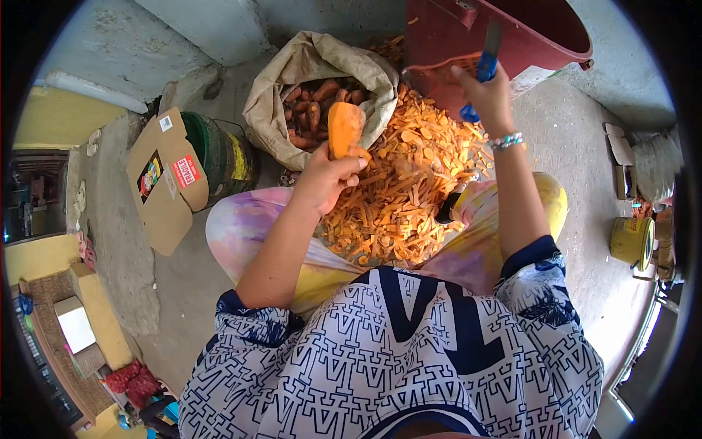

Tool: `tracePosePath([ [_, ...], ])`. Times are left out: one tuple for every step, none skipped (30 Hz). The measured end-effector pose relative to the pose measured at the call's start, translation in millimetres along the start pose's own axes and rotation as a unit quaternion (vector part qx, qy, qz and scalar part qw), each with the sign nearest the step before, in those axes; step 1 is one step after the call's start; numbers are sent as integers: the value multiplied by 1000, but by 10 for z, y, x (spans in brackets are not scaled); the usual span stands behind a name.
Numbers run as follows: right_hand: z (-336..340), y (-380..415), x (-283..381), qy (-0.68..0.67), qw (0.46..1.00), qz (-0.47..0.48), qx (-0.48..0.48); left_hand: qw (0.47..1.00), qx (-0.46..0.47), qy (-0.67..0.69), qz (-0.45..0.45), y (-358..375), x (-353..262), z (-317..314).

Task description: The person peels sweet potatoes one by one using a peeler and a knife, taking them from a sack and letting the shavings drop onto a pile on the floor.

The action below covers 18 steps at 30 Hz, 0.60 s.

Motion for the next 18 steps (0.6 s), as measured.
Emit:
tracePosePath([
  [-102,96,84,-32,999,-30,33,1000,4,16,12,-11,-4,10],
  [-157,176,179,-32,998,-30,33,1000,4,16,12,-1,-13,-2],
  [-256,254,250,-77,993,-45,77,1000,9,-1,8,8,-30,-38],
  [-335,319,307,-121,983,-61,121,1000,14,-17,3,11,-34,-66],
  [-375,363,326,-103,980,-80,151,1000,14,-16,4,2,-13,-63],
  [-414,422,370,-103,980,-80,152,999,21,-40,-7,-11,5,-57],
  [-491,492,462,-103,978,-52,171,997,28,-64,-18,-13,9,-60],
  [-560,543,538,-104,976,-24,190,997,27,-64,-18,-9,23,-72],
  [-638,598,552,-92,972,18,214,994,31,-99,-26,-2,27,-106],
  [-628,574,516,-92,973,17,213,990,36,-135,-33,4,29,-133],
  [-585,486,427,-74,978,-3,193,989,37,-136,-32,10,34,-135],
  [-535,379,309,-57,983,-23,172,989,30,-140,-29,20,39,-114],
  [-393,183,96,2,994,-10,109,989,23,-144,-25,35,46,-93],
  [-205,55,50,-9,1000,-13,26,989,24,-145,-24,55,53,-89],
  [-68,-28,-31,-29,998,-53,28,991,24,-134,-14,67,62,-79],
  [0,-70,12,-49,994,-93,30,992,25,-123,-4,65,59,-65],
  [-20,-58,74,-49,994,-91,30,992,25,-122,-6,49,46,-49],
  [-133,29,140,-80,990,-77,87,991,14,-131,0,30,58,-23],
])
Point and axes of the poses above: each hand's wrist, its own y-axis away from the middle knuckle, its own z-axis out of the back of the hand, x = y × z, the point moved 6 cm from there along -y, towards the middle knuckle
